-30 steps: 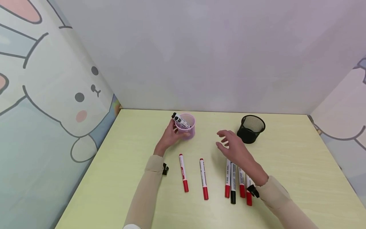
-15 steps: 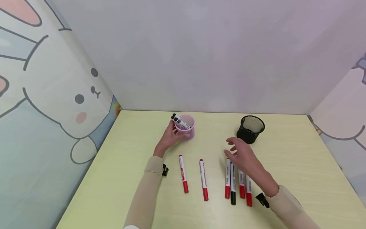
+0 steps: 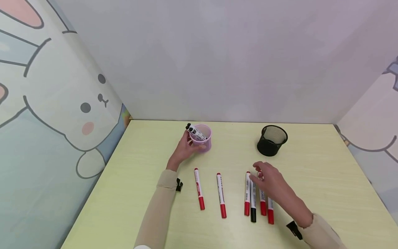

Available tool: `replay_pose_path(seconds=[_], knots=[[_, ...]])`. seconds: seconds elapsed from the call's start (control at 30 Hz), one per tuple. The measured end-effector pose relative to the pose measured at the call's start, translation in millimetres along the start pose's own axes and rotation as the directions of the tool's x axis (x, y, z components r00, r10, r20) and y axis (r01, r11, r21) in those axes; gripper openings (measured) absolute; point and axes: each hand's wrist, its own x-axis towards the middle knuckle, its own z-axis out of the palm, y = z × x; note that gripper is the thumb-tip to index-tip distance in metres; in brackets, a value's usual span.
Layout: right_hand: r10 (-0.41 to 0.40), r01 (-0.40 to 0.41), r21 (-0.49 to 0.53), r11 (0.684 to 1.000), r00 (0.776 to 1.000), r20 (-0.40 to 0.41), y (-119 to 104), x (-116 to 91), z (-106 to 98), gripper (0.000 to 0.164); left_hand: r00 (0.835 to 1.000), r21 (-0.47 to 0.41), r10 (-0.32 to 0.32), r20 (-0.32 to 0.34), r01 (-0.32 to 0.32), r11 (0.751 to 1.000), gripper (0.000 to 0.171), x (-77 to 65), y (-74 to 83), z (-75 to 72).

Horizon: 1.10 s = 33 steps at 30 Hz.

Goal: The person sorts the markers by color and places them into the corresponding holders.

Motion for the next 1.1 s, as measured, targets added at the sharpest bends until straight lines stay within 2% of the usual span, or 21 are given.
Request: replay_pose_path(seconds=[0.5,0.87,1.1], knots=[[0.066,-0.066,0.000,0.998,0.996,0.068,4,-23,15,0.049,1.000,-0.016,0.003,0.005,-0.003,1.000,0.089,2.6,-2.4,-1.5],[0.121,-0.118,-0.045,0.992,0.989,0.082,2,-27,24,0.056,1.000,-0.016,0.002,0.006,-0.002,1.000,0.090,1.4,-2.8,-1.8],[0.075,-0.072,-0.066,0.995,0.996,0.054,-2,-30,28,0.053,1.000,-0.009,0.003,0.005,-0.003,1.000,0.089,1.4,-3.2,-1.0]])
